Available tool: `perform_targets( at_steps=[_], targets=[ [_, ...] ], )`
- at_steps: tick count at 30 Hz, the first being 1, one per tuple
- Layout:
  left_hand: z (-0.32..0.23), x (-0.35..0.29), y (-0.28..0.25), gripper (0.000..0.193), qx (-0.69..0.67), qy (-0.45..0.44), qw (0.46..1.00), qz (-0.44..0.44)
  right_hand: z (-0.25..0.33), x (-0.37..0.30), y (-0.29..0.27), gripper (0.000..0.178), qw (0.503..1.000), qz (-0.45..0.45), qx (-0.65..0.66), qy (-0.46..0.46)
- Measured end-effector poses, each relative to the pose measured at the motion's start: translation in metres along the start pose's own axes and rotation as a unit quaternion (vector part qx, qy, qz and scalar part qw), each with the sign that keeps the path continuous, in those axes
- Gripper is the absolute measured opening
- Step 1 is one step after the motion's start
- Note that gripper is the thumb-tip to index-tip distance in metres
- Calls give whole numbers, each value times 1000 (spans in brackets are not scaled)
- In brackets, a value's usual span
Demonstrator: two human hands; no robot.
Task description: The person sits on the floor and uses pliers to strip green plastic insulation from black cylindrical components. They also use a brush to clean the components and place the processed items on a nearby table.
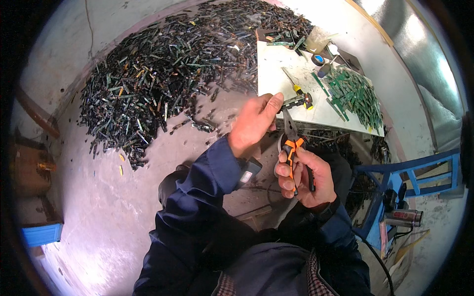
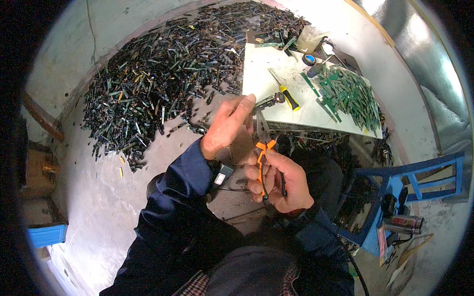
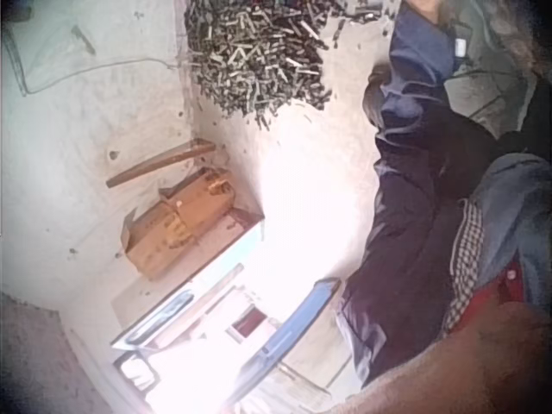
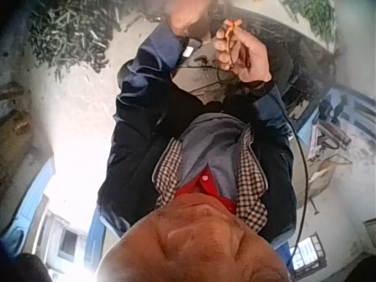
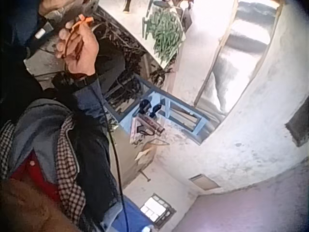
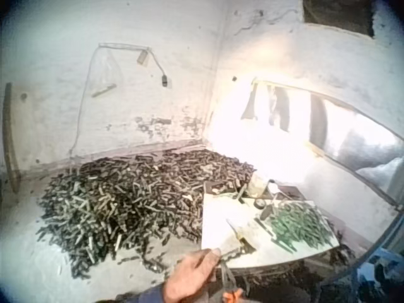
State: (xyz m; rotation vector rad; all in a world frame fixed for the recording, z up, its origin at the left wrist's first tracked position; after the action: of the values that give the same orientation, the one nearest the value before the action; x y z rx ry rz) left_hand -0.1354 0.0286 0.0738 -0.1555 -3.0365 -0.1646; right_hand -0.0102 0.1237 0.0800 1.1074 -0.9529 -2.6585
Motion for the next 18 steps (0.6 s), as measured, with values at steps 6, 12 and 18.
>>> perform_targets(
  at_steps=[6, 12, 18],
  targets=[
    [1, 0, -1, 46, 53, 2, 999, 6, 3, 3, 5, 36, 1000, -27, 0, -13],
    [-2, 1, -8, 46, 141, 82, 986, -22, 6, 6, 5, 35, 998, -51, -44, -20],
    [-6, -4, -6, 49, 130, 102, 985, -40, 11, 2, 0, 29, 980, -110, -150, -77]
  ],
)
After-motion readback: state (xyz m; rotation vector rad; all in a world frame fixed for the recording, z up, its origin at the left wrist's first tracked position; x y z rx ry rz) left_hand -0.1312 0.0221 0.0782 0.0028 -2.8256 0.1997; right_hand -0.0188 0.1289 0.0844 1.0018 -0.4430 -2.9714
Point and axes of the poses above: each hand's wrist, its own x-axis towards the middle knuckle, its own y-axis out of the palm, z = x × y, the point moved 8 cm from there along x, towards the middle knuckle, and after that the axes turned 10 degrees about -z, right-handed, at the moved point
